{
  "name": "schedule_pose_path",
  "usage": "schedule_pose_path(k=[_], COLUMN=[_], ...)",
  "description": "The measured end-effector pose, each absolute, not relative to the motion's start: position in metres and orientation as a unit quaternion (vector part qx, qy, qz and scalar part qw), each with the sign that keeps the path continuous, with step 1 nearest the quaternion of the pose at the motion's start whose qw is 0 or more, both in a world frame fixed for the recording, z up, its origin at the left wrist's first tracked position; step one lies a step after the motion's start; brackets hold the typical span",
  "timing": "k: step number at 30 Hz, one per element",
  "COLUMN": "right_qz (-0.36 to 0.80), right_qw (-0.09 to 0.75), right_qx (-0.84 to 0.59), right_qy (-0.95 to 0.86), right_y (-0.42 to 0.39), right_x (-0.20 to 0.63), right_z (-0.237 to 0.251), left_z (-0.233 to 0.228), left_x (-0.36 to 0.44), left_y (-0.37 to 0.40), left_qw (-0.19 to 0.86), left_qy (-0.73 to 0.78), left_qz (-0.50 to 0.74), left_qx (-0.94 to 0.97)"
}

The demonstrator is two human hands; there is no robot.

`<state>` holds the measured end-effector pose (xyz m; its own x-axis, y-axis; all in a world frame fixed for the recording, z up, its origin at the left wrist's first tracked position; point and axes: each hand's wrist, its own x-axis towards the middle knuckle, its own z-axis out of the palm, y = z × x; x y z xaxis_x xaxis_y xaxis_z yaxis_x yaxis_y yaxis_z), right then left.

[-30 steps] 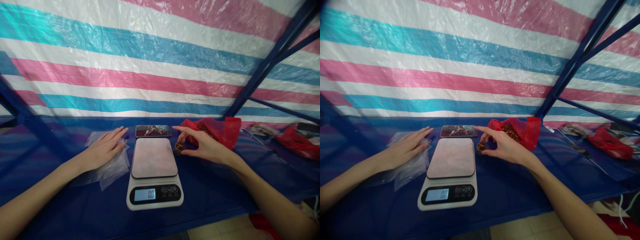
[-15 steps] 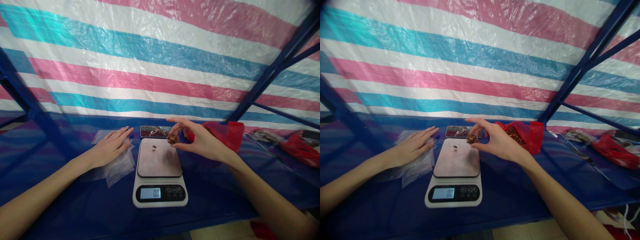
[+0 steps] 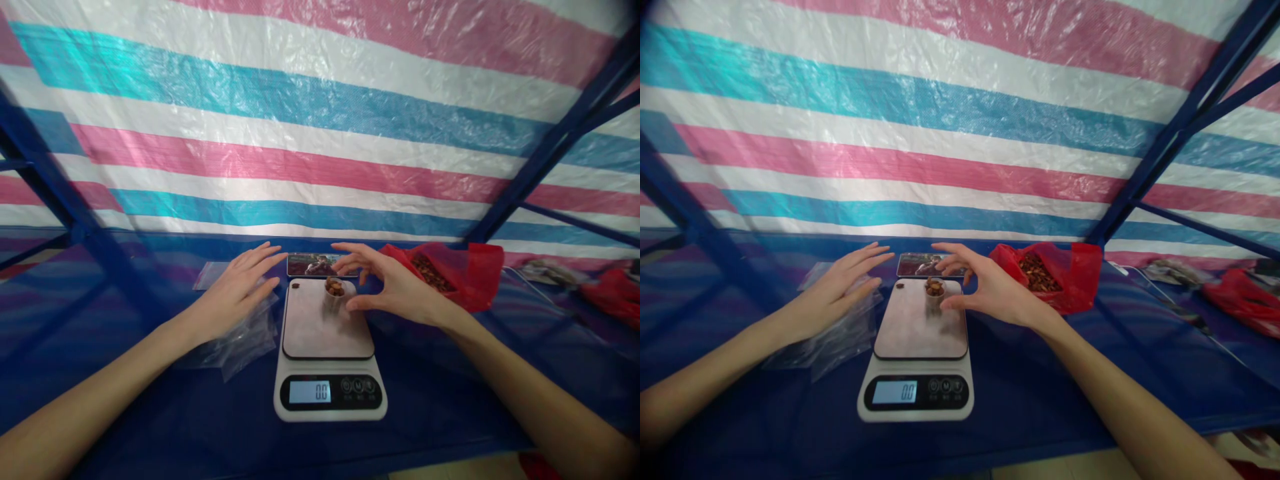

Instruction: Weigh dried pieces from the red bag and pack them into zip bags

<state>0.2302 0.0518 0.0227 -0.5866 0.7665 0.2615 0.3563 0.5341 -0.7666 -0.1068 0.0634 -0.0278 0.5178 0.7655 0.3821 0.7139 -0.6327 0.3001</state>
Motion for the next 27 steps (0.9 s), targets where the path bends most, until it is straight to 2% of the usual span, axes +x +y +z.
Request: schedule_pose_path(k=[6, 11, 16, 21, 27], right_qz=[0.249, 0.223, 0.213, 0.212, 0.213], right_qw=[0.367, 0.410, 0.435, 0.429, 0.412], right_qx=[-0.385, -0.381, -0.385, -0.382, -0.386], right_qy=[-0.809, -0.798, -0.785, -0.790, -0.798], right_y=[0.057, 0.055, 0.055, 0.054, 0.047], right_x=[0.254, 0.257, 0.258, 0.258, 0.254], right_z=[0.025, 0.026, 0.028, 0.029, 0.033], left_z=[-0.017, -0.016, 0.007, 0.024, 0.031], left_x=[-0.083, -0.074, -0.046, -0.016, -0.018], left_y=[0.071, 0.074, 0.068, 0.073, 0.075], left_qw=[0.039, 0.062, 0.083, 0.071, 0.083], left_qy=[0.353, 0.340, 0.315, 0.264, 0.267], left_qz=[0.301, 0.342, 0.424, 0.396, 0.351], left_qx=[0.885, 0.874, 0.845, 0.877, 0.894])
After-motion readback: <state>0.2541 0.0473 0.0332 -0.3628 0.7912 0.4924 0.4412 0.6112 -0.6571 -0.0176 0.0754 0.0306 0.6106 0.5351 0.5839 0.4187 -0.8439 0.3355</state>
